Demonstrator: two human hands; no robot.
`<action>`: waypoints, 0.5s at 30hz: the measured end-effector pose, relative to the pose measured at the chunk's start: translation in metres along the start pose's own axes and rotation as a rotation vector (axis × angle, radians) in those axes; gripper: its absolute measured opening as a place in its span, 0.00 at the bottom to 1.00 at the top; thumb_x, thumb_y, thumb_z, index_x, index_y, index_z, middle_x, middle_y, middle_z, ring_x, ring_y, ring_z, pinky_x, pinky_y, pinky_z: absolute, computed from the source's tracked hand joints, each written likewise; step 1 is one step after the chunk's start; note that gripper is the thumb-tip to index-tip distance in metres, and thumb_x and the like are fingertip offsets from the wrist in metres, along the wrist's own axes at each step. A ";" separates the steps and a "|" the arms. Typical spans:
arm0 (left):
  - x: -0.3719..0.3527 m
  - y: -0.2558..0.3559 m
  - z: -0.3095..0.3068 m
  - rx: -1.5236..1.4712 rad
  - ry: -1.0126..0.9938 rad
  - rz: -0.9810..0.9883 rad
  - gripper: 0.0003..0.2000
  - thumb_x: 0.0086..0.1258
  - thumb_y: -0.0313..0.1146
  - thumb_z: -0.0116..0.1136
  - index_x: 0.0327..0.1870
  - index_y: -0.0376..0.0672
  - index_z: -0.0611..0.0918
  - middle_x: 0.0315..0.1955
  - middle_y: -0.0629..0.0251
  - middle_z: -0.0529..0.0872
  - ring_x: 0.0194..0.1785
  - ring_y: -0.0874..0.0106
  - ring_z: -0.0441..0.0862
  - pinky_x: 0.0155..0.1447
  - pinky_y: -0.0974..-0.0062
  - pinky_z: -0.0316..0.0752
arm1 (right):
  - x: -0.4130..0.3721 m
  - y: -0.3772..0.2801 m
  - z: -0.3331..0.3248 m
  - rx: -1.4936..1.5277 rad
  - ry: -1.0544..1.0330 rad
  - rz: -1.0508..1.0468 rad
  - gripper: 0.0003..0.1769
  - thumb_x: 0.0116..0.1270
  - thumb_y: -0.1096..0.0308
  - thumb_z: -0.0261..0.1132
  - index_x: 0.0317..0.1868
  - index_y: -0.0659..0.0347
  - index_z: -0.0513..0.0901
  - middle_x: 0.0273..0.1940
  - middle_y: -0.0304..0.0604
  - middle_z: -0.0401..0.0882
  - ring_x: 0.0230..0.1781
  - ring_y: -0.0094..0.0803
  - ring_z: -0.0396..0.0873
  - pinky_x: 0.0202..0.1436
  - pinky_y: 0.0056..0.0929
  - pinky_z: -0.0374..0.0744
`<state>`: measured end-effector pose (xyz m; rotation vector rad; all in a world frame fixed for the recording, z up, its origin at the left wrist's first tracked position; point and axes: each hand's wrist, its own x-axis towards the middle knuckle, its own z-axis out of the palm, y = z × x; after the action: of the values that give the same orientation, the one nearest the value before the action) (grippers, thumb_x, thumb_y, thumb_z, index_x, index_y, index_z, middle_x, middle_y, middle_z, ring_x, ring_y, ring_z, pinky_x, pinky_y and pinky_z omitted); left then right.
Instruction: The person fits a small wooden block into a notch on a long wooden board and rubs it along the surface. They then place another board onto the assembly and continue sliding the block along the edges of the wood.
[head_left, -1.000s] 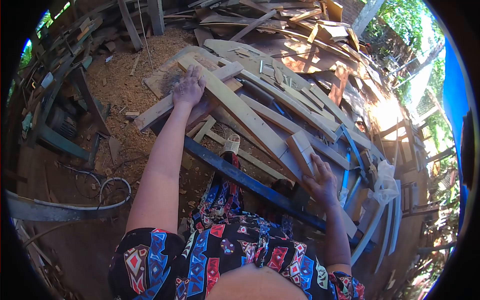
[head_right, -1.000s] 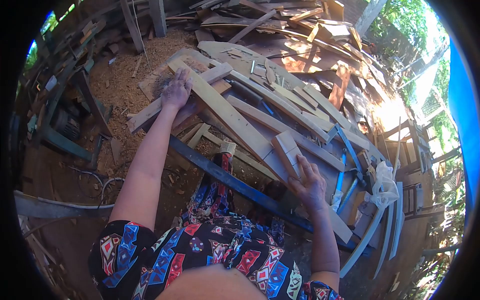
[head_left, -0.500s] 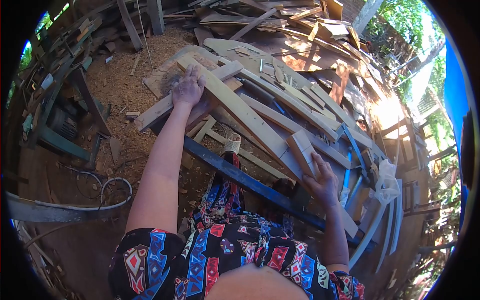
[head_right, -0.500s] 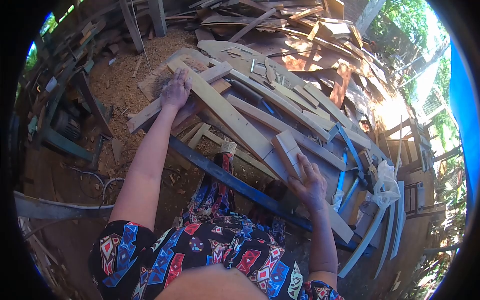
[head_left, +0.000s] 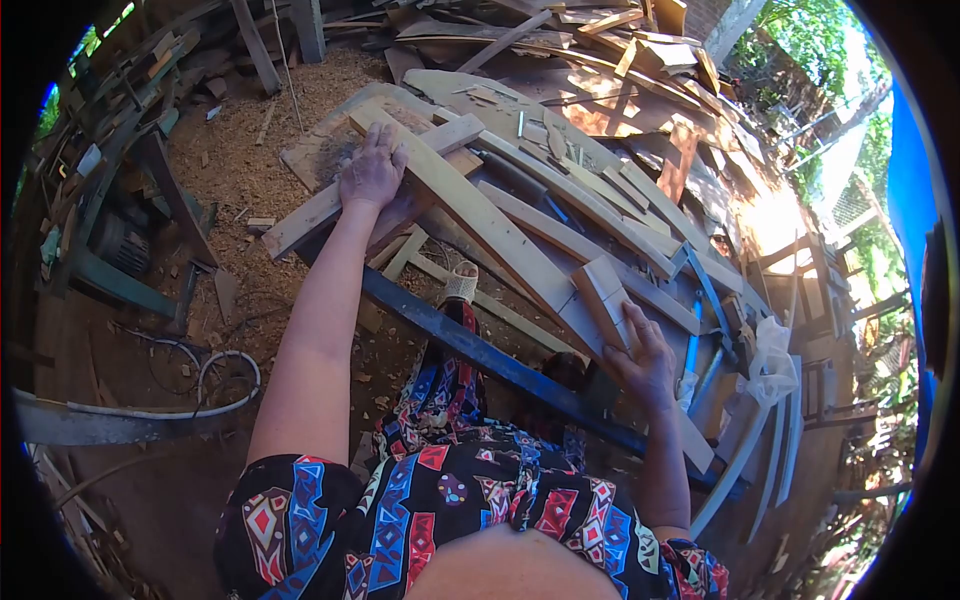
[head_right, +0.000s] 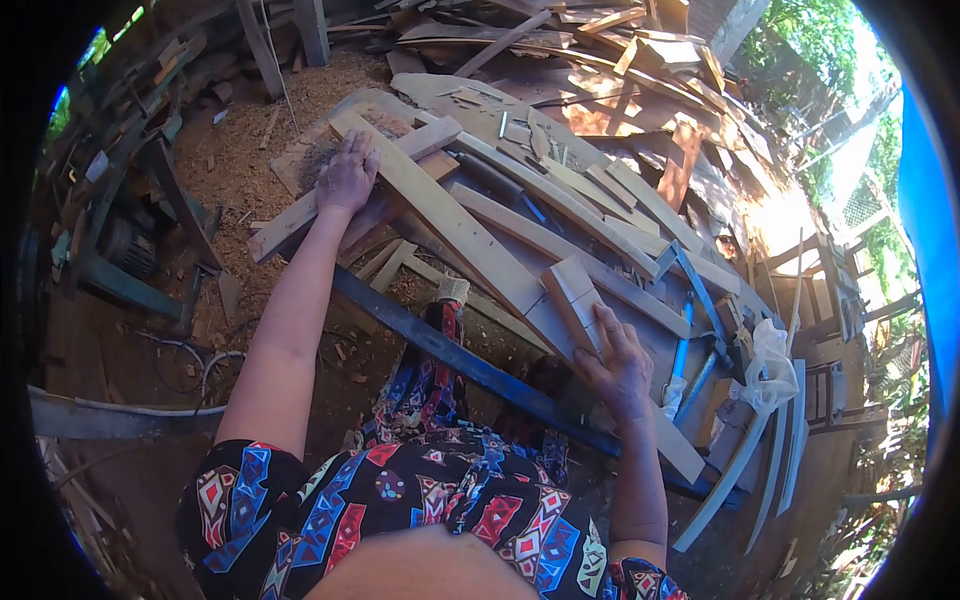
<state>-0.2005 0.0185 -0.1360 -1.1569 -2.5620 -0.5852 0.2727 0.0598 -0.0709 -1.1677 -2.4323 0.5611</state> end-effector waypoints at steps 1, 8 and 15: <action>0.000 0.000 0.001 -0.004 0.008 0.002 0.25 0.73 0.52 0.41 0.68 0.54 0.68 0.69 0.62 0.66 0.60 0.55 0.77 0.61 0.51 0.72 | 0.000 0.000 0.000 -0.002 -0.002 -0.001 0.38 0.50 0.60 0.71 0.66 0.47 0.73 0.44 0.46 0.79 0.45 0.48 0.81 0.50 0.42 0.77; 0.000 0.000 0.002 -0.002 0.021 0.001 0.25 0.73 0.52 0.41 0.67 0.54 0.69 0.69 0.62 0.66 0.59 0.55 0.77 0.60 0.51 0.71 | 0.000 -0.001 0.001 0.011 0.011 0.005 0.38 0.50 0.61 0.72 0.65 0.47 0.73 0.47 0.46 0.79 0.47 0.47 0.81 0.52 0.41 0.77; -0.001 0.000 0.000 0.010 0.007 -0.005 0.25 0.74 0.52 0.40 0.68 0.54 0.68 0.69 0.62 0.66 0.60 0.55 0.77 0.61 0.51 0.71 | 0.000 0.002 0.003 -0.004 0.027 -0.009 0.39 0.50 0.60 0.72 0.66 0.48 0.73 0.47 0.46 0.79 0.47 0.47 0.81 0.51 0.41 0.77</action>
<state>-0.2000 0.0185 -0.1363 -1.1433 -2.5602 -0.5763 0.2725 0.0603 -0.0742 -1.1575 -2.4160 0.5344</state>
